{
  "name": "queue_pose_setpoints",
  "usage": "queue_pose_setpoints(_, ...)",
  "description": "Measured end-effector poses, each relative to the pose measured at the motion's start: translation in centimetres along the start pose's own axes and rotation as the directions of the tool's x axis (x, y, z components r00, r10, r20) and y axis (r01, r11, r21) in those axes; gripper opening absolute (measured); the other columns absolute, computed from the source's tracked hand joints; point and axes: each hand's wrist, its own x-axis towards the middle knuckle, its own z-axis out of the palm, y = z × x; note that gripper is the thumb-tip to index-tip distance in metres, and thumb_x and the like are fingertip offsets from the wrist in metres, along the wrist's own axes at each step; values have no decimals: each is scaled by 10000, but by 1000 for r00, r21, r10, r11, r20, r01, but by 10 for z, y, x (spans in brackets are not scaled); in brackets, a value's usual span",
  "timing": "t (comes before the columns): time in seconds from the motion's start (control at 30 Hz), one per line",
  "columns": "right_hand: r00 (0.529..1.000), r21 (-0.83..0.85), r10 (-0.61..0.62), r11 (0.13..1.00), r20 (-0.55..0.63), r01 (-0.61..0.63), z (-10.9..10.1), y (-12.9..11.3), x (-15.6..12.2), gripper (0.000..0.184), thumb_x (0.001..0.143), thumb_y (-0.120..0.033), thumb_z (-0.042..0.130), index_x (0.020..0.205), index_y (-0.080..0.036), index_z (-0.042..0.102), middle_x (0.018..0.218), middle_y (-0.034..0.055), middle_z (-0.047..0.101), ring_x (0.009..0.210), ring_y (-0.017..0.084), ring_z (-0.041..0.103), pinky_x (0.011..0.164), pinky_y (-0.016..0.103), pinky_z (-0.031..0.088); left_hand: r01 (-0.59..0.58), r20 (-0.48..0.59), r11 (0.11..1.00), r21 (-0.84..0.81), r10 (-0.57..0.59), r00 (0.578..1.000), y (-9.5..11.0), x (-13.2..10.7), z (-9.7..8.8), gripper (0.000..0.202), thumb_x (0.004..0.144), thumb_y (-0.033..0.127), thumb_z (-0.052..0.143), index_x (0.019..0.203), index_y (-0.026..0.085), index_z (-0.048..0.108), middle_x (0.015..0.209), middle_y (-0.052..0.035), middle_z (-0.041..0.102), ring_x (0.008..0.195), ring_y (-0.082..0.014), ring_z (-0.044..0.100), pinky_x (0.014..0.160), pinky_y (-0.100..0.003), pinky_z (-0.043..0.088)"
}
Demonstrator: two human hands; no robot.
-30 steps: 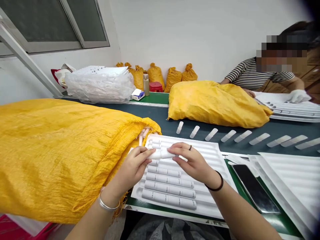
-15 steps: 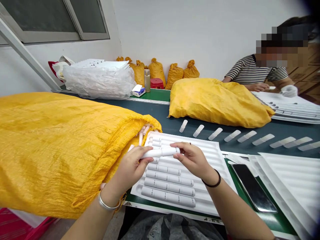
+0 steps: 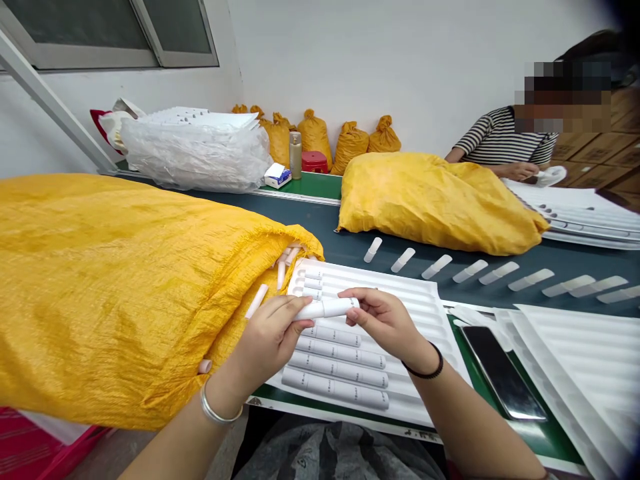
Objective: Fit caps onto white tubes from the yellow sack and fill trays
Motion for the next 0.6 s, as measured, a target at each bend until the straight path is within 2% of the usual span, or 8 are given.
queue_pose_setpoints(0.1, 999, -31, -34, 999, -5, 33, 5, 0, -5, 278, 874, -357, 598, 1090, -184, 624, 753, 24, 631, 616, 117, 593, 553, 225, 504, 3, -24, 1000, -28, -4, 1000, 4, -4, 7, 308, 875, 139, 562, 1182, 156, 552, 1026, -83, 656, 981, -181, 604, 910, -315, 476)
queue_pose_setpoints(0.2, 995, -231, -67, 969, 73, 82, 10, 6, -6, 291, 878, -365, 590, 1107, -190, 622, 839, 49, 662, 708, 143, 618, 646, 258, 517, 9, -3, 998, -58, -9, 1000, 1, -13, 16, 307, 884, 147, 546, 1190, 173, 541, 1021, -81, 654, 976, -178, 606, 887, -312, 490)
queue_pose_setpoints(0.27, 972, -464, -63, 871, 228, 165, 13, 16, 2, 254, 833, -353, 648, 1031, -193, 658, 939, 73, 667, 844, 181, 622, 768, 297, 503, 23, 100, 999, -46, -18, 995, -8, -20, 22, 332, 901, 181, 524, 1232, 199, 517, 1067, -80, 648, 1008, -185, 600, 901, -330, 492)
queue_pose_setpoints(0.33, 962, -676, 23, 715, 274, 176, 14, 31, 18, 199, 764, -329, 712, 900, -188, 677, 973, 82, 655, 930, 211, 599, 836, 308, 469, 98, 181, 995, 33, -102, 978, -27, -22, 23, 457, 896, 243, 534, 1339, 203, 430, 1198, -110, 602, 1113, -230, 562, 959, -397, 467)
queue_pose_setpoints(0.4, 986, -807, 103, 588, 128, 43, 9, 47, 44, 175, 765, -309, 688, 874, -176, 661, 956, 87, 647, 937, 216, 589, 840, 297, 450, 292, 145, 939, 179, -319, 937, -54, -22, 21, 571, 888, 303, 524, 1408, 159, 338, 1321, -161, 512, 1226, -285, 482, 1015, -462, 413)
queue_pose_setpoints(0.47, 987, -838, 139, 528, -76, -139, -2, 62, 75, 213, 840, -292, 575, 996, -157, 628, 968, 98, 649, 941, 209, 591, 836, 285, 437, 494, 50, 819, 292, -529, 847, -84, -19, 17, 522, 899, 322, 459, 1364, 94, 393, 1318, -203, 499, 1240, -313, 461, 1024, -477, 387)
queue_pose_setpoints(0.53, 963, -822, 160, 503, -216, -268, -19, 75, 105, 283, 899, -265, 457, 1113, -122, 575, 1020, 127, 647, 971, 211, 589, 833, 284, 427, 579, 37, 743, 336, -625, 780, -109, -18, 16, 405, 902, 312, 417, 1210, 78, 535, 1186, -206, 586, 1133, -311, 537, 975, -453, 415)
queue_pose_setpoints(0.6, 924, -794, 220, 472, -314, -382, -35, 86, 130, 305, 895, -254, 461, 1121, -81, 569, 1050, 165, 646, 983, 222, 594, 813, 281, 425, 595, 95, 723, 351, -660, 745, -126, -19, 18, 295, 866, 294, 467, 1011, 94, 628, 992, -182, 660, 956, -295, 610, 879, -414, 460)
